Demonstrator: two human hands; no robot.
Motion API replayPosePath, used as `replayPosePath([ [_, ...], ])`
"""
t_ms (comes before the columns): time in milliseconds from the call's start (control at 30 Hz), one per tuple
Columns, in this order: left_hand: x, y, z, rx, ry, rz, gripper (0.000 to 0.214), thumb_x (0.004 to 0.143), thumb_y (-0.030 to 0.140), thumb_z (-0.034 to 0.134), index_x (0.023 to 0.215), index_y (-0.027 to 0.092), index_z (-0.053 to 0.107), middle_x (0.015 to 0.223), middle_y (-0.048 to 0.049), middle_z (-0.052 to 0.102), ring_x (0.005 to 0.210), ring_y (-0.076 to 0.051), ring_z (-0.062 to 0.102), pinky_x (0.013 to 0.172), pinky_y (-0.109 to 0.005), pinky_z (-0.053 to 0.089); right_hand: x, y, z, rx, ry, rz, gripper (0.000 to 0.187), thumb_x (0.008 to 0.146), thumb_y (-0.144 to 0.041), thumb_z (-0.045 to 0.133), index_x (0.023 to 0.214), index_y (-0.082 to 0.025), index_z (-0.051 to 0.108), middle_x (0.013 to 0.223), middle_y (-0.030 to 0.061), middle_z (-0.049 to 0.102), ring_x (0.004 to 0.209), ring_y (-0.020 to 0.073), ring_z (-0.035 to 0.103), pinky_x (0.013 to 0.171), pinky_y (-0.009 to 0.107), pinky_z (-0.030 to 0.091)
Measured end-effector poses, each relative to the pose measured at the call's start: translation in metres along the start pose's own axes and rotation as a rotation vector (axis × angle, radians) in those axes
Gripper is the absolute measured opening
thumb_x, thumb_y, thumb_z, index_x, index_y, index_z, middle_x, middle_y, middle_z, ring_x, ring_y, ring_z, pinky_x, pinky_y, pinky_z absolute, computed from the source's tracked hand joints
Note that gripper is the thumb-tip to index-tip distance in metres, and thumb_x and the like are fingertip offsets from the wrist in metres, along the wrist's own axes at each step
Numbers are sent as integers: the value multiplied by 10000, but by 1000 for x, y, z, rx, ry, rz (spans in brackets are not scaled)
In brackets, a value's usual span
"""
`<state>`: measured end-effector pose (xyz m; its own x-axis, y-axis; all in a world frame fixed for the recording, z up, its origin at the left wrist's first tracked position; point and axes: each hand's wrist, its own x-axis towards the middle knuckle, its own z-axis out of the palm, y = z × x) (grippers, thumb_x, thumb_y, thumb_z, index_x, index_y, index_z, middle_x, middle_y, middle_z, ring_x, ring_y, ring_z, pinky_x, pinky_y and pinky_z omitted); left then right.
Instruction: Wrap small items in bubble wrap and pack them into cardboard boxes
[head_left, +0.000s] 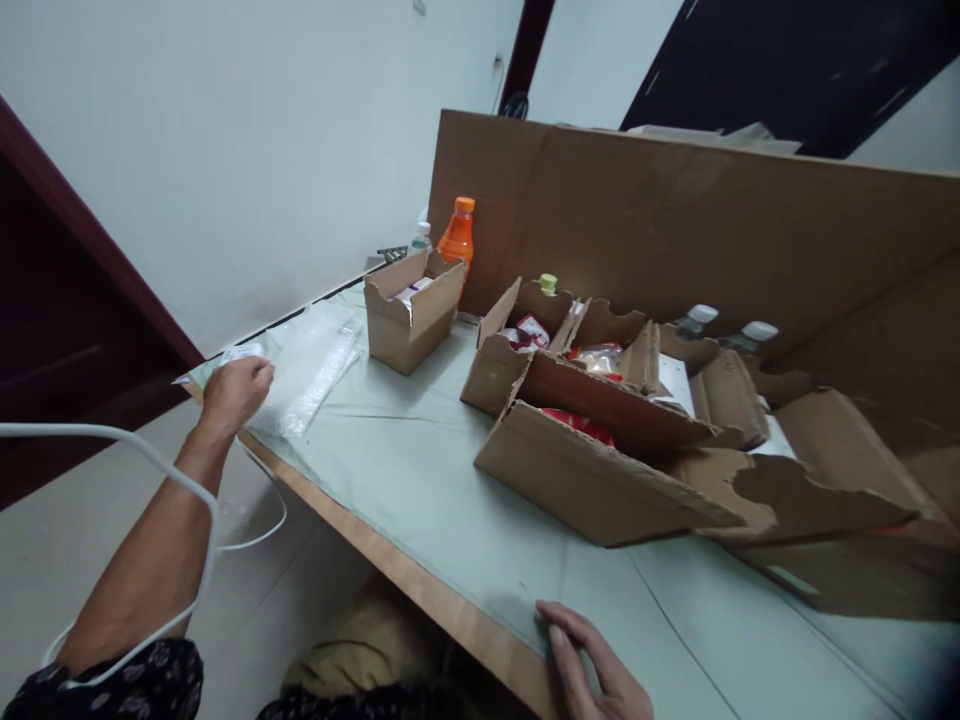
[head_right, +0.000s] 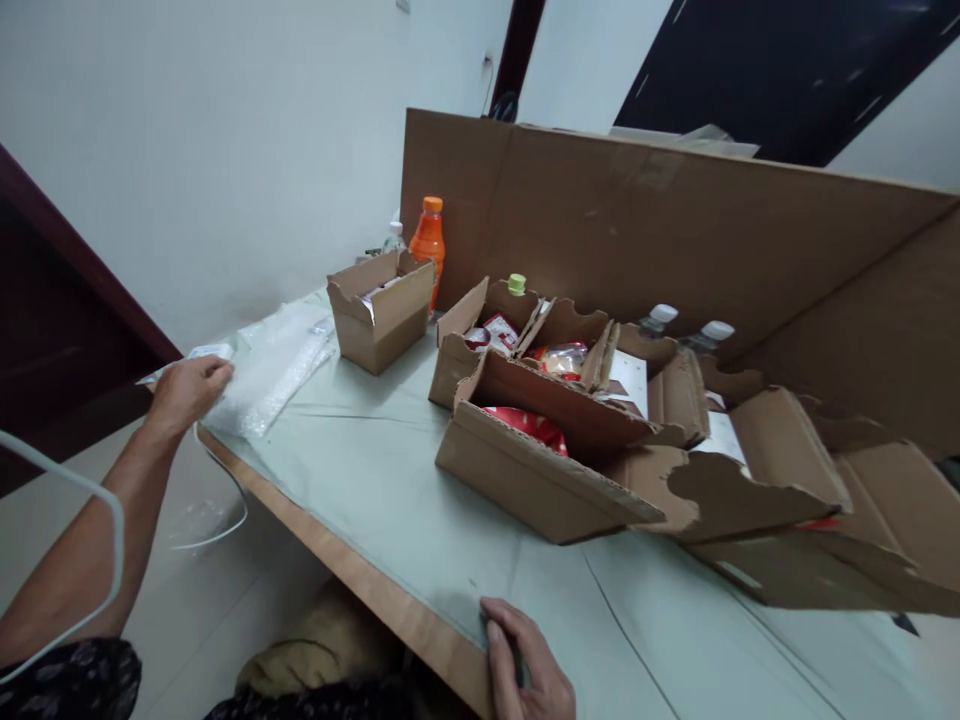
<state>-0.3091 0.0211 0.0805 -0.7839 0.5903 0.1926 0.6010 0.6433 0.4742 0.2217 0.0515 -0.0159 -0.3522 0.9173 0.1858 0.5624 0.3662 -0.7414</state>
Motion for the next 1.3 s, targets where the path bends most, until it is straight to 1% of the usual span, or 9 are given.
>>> replayPosePath([
  [133, -43, 56, 10, -134, 7, 122, 373, 887, 343, 483, 1056, 155, 757, 937, -74, 780, 824, -219, 710, 764, -299, 518, 28, -44, 16, 173, -145, 10, 341, 926, -440, 628, 1202, -265, 729, 1196, 97, 771, 994, 277, 760, 863, 396, 637],
  [300, -154, 130, 51, -680, -309, 295, 428, 894, 399, 556, 1163, 122, 742, 872, -86, 793, 677, -200, 716, 642, -300, 568, 65, -84, 73, 543, -379, 23, 905, 733, -387, 814, 1531, -224, 420, 1481, 182, 585, 1313, 318, 609, 956, 436, 580],
  [467, -224, 141, 61, -782, -472, 501, 383, 895, 350, 658, 1235, 180, 706, 1058, -92, 797, 894, -211, 750, 812, -329, 616, 69, -62, 76, 708, -130, 268, 483, 808, -515, 721, 1125, -156, 663, 946, 98, 769, 820, 233, 723, 755, 363, 598],
  [633, -201, 98, 74, -478, -203, 681, 251, 942, 285, 586, 1107, 164, 734, 1099, -123, 762, 1055, -260, 692, 961, -446, 575, 37, -20, -3, 540, -47, 474, 550, 779, -544, 746, 1137, -134, 668, 735, 40, 714, 617, 183, 645, 563, 292, 521],
  [733, -185, 81, 91, -303, -150, 775, 267, 951, 294, 562, 1094, 148, 735, 1130, -152, 736, 1058, -300, 669, 935, -493, 570, 9, 11, -54, 241, -17, 480, 540, 813, -543, 685, 1169, -137, 676, 730, 44, 708, 650, 213, 656, 631, 352, 549],
  [833, -184, 82, 104, -231, -125, 846, 271, 965, 296, 547, 1095, 145, 730, 1155, -167, 712, 1057, -319, 656, 914, -507, 565, -13, 33, -83, -182, 252, 374, 518, 823, -504, 664, 1190, -138, 676, 1002, 136, 739, 840, 282, 688, 791, 470, 570],
  [967, -198, 102, 112, -241, -166, 998, 241, 973, 221, 533, 1112, 155, 719, 1220, -160, 691, 1158, -318, 621, 970, -495, 531, -8, 18, -58, -383, 376, 48, 361, 955, -356, 579, 1257, -176, 659, 1301, 173, 667, 1181, 313, 628, 1002, 525, 515],
  [1133, -205, 122, 129, -166, -356, 1132, 259, 951, 176, 534, 1129, 195, 721, 1188, -125, 712, 1090, -303, 637, 918, -485, 532, 32, -26, 16, -397, -187, -245, 336, 974, -270, 599, 1302, -231, 656, 1472, 130, 588, 1344, 308, 529, 1038, 504, 485],
  [1300, -193, 116, 137, -259, -501, 1110, 236, 946, 268, 565, 1115, 256, 728, 1181, -78, 728, 1084, -293, 658, 910, -487, 533, -1, 23, -27, -461, -87, -98, 331, 1022, -318, 522, 1311, -229, 656, 1442, 111, 631, 1386, 314, 515, 1063, 526, 458],
])
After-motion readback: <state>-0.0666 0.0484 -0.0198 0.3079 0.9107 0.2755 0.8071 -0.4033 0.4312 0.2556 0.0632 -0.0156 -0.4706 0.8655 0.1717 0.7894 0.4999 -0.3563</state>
